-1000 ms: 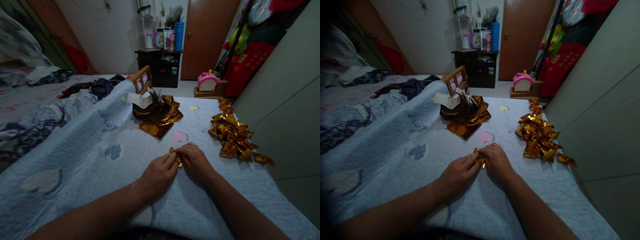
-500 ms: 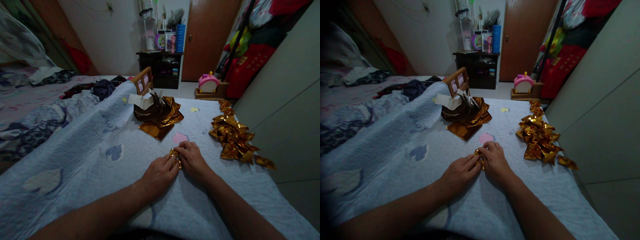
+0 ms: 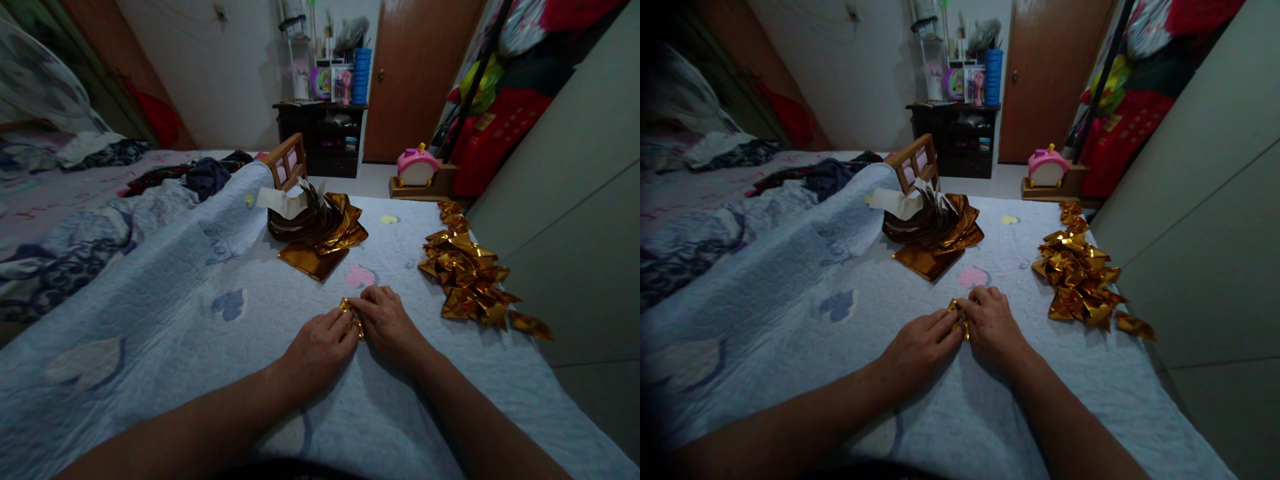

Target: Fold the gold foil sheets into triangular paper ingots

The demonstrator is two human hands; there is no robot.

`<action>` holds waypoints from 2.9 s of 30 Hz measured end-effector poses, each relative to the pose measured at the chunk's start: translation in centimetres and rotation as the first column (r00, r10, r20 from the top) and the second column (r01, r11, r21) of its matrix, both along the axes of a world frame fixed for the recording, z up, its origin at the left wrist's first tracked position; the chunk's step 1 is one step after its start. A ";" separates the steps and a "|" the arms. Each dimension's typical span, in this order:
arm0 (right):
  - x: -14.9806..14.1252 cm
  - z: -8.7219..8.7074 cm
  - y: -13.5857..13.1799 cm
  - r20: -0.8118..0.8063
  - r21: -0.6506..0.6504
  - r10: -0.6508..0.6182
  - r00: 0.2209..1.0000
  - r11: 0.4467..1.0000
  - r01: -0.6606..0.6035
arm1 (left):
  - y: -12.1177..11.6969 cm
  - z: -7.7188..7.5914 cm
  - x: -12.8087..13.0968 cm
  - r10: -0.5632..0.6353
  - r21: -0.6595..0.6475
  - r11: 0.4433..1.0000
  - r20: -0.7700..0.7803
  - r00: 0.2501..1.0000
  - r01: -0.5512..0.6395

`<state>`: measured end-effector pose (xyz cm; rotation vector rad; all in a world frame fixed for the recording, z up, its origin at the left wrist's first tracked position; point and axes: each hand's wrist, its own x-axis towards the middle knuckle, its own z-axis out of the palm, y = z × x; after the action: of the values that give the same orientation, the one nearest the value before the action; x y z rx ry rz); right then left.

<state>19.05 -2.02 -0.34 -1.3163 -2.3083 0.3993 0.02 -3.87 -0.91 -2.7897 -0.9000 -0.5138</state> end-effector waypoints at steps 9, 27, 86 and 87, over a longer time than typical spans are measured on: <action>0.1 -0.5 0.1 0.008 0.017 0.015 1.000 1.000 -0.015 | 0.0 0.1 0.0 -0.004 -0.034 0.999 -0.005 1.000 0.004; 0.1 -0.4 0.1 0.040 0.034 0.006 0.999 0.999 -0.008 | 0.1 -0.3 0.0 -0.002 0.000 1.000 0.009 1.000 0.002; 0.5 0.1 0.8 0.081 -0.018 0.042 0.996 0.999 -0.041 | 0.3 -0.3 -0.1 -0.013 -0.066 0.998 -0.021 1.000 0.012; 0.6 0.1 0.8 0.073 -0.014 0.045 0.996 0.999 -0.044 | 0.3 -0.3 -0.1 -0.015 -0.069 0.998 -0.022 1.000 0.014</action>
<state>19.65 -1.20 -0.28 -1.3084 -2.4026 0.3864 -0.08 -3.59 -1.16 -2.8594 -0.9102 -0.4606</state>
